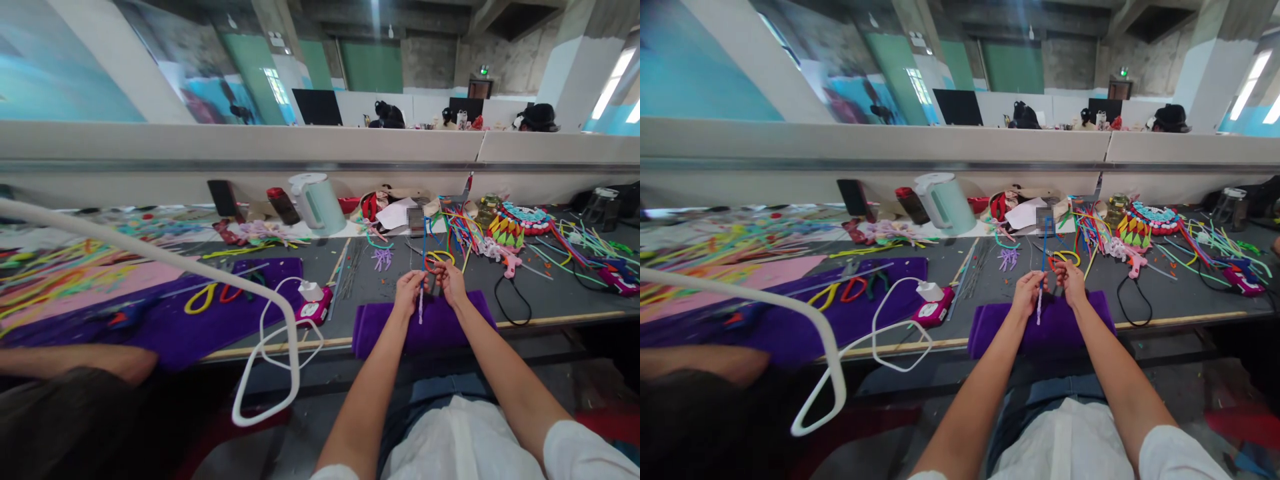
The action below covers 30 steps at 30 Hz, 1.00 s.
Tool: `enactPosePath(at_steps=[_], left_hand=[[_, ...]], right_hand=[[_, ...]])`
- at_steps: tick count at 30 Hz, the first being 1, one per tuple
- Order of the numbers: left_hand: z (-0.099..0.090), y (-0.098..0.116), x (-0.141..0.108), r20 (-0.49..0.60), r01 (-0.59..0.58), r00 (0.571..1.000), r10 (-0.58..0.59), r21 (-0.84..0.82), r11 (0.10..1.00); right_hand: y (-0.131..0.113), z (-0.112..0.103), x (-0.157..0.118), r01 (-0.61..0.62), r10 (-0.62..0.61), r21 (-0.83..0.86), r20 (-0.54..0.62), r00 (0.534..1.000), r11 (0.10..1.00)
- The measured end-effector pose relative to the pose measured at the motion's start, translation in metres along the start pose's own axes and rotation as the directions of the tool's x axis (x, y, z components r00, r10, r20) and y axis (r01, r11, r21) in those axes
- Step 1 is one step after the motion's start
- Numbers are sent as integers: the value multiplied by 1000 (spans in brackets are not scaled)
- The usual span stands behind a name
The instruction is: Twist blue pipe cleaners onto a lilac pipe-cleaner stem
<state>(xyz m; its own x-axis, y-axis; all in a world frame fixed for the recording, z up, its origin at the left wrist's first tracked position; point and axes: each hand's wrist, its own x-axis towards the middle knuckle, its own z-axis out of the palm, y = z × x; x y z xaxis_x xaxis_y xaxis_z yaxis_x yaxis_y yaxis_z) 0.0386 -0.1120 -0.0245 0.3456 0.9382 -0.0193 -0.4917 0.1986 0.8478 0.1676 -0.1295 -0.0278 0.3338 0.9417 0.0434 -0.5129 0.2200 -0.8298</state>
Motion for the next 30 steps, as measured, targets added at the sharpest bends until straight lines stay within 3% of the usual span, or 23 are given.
enactPosePath(at_steps=[8, 18, 25, 30], left_hand=[[0, 2, 1, -78, -64, 995, 60, -55, 996], [-1, 0, 3, -118, -102, 988, 101, 0, 995], [-1, -4, 4, -129, -101, 985, 118, 131, 986], [-1, -5, 4, -153, -118, 978, 142, 156, 981]], right_hand=[[6, 2, -6, -45, 54, -115, 73, 996, 992], [2, 15, -2, 213, -225, -233, -29, 974, 949], [-1, 21, 4, 360, -377, -412, 43, 925, 837], [1, 20, -1, 378, -410, -499, 50, 911, 780]])
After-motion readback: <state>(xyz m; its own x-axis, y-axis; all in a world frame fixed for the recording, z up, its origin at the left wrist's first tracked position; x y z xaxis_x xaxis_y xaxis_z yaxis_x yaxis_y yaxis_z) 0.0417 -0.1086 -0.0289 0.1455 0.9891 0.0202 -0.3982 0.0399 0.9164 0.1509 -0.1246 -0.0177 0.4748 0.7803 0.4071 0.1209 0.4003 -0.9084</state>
